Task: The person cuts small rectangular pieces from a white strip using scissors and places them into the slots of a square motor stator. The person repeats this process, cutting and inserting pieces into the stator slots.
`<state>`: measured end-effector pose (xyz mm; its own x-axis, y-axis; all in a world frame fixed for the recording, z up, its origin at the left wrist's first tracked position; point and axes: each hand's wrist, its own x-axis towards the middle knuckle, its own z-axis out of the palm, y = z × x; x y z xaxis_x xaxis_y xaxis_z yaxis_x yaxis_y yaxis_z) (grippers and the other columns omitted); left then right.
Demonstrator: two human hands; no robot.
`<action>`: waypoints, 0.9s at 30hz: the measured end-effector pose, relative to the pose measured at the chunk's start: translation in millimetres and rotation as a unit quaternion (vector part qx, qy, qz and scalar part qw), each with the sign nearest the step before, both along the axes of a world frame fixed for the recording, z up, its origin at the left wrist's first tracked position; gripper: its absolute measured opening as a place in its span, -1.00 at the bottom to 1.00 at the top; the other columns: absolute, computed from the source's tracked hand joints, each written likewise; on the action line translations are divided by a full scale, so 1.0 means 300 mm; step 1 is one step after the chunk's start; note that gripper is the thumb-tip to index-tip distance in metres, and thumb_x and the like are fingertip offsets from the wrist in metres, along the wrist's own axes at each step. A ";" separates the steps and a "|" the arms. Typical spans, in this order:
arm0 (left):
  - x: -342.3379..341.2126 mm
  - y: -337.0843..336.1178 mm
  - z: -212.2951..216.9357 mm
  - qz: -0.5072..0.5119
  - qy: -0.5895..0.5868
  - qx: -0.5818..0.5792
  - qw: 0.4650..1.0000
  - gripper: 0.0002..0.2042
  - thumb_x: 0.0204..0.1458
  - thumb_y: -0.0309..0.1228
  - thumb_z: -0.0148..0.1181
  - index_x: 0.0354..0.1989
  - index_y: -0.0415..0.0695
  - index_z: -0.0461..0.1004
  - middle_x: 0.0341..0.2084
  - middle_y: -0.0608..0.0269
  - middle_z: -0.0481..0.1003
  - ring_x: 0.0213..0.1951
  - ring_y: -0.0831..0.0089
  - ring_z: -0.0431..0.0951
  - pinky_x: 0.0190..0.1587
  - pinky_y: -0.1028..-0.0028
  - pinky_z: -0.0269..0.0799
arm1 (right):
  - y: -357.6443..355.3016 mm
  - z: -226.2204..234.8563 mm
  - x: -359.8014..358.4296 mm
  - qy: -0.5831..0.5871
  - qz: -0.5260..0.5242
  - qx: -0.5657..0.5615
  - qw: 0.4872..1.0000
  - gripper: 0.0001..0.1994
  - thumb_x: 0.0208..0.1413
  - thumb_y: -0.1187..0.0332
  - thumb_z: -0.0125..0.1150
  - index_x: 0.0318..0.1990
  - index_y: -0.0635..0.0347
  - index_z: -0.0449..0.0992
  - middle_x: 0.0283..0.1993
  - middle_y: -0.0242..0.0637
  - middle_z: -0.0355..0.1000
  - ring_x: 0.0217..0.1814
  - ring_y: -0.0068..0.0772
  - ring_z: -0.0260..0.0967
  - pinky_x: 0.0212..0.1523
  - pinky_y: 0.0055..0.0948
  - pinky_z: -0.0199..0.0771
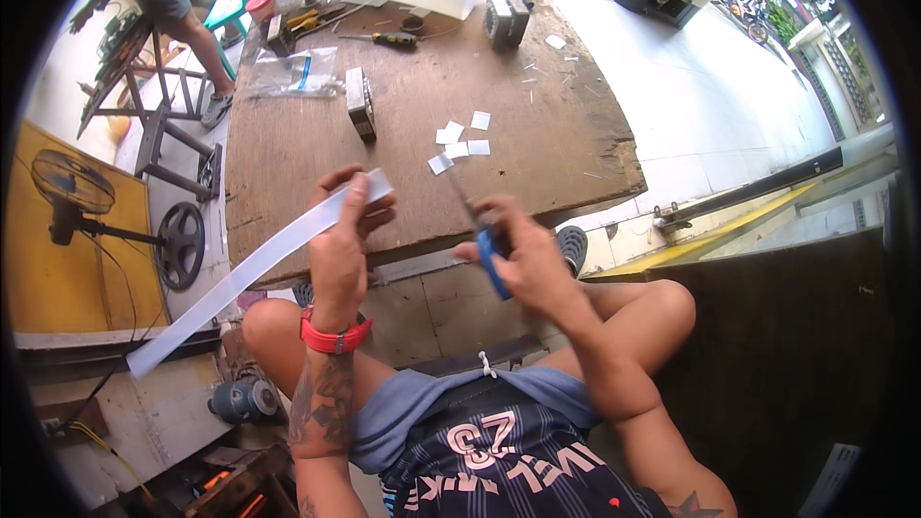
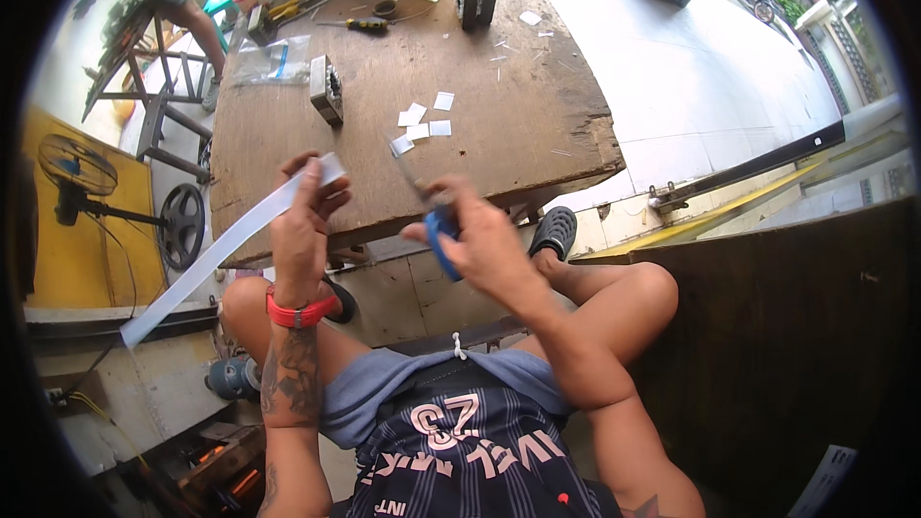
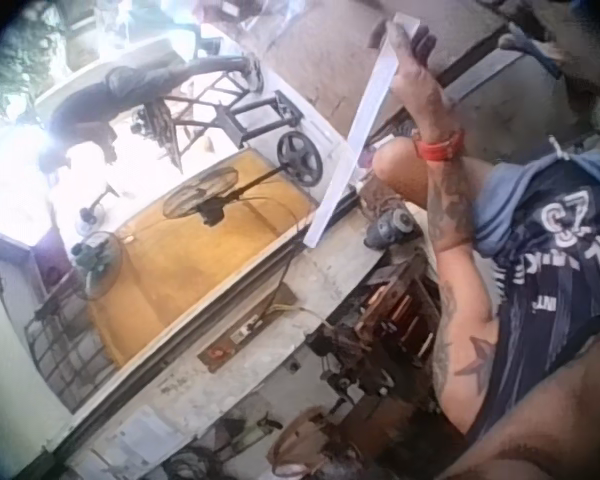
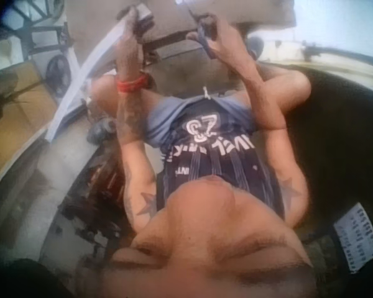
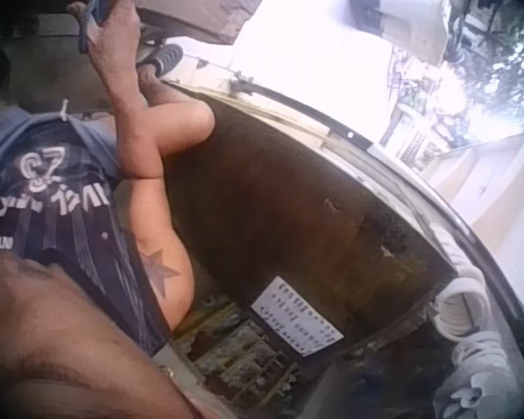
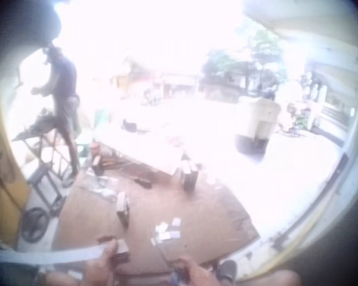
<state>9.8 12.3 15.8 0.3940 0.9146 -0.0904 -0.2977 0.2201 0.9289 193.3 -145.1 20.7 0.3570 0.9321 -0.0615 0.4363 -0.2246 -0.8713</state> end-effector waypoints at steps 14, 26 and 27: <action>0.237 0.427 0.049 0.092 0.353 0.184 0.913 -0.25 0.48 0.19 -0.39 0.26 -0.33 0.42 -0.41 0.04 0.57 -0.35 0.27 0.55 -0.22 0.14 0.46 | 0.170 0.020 0.337 -0.306 -0.001 0.070 0.949 -0.67 0.37 0.17 0.21 0.09 0.21 0.64 0.16 -0.02 0.52 0.30 -0.09 0.40 0.35 -0.02 0.39; 0.134 0.331 -0.068 0.030 0.078 0.064 0.994 -0.26 0.41 0.28 -0.27 0.11 -0.24 0.49 -0.26 0.12 0.64 -0.31 0.46 0.62 -0.22 0.45 0.61 | -0.033 -0.049 0.201 -0.462 0.165 0.154 0.858 -0.80 0.22 0.36 0.28 -0.01 0.06 0.59 0.04 -0.34 0.55 0.27 -0.29 0.46 0.55 -0.08 0.20; 0.138 0.315 -0.063 0.051 0.080 0.065 0.993 -0.26 0.42 0.29 -0.31 0.12 -0.23 0.50 -0.27 0.13 0.64 -0.31 0.46 0.63 -0.21 0.46 0.63 | -0.033 -0.034 0.187 -0.446 0.169 0.149 0.866 -0.82 0.20 0.39 0.28 -0.04 0.05 0.59 0.02 -0.35 0.56 0.23 -0.29 0.48 0.54 -0.08 0.21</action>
<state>51.3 106.7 -3.2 0.2891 0.9570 -0.0231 -0.1582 0.0715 0.9848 249.5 -154.9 10.5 -0.1567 0.9200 0.3592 0.9631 0.2230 -0.1509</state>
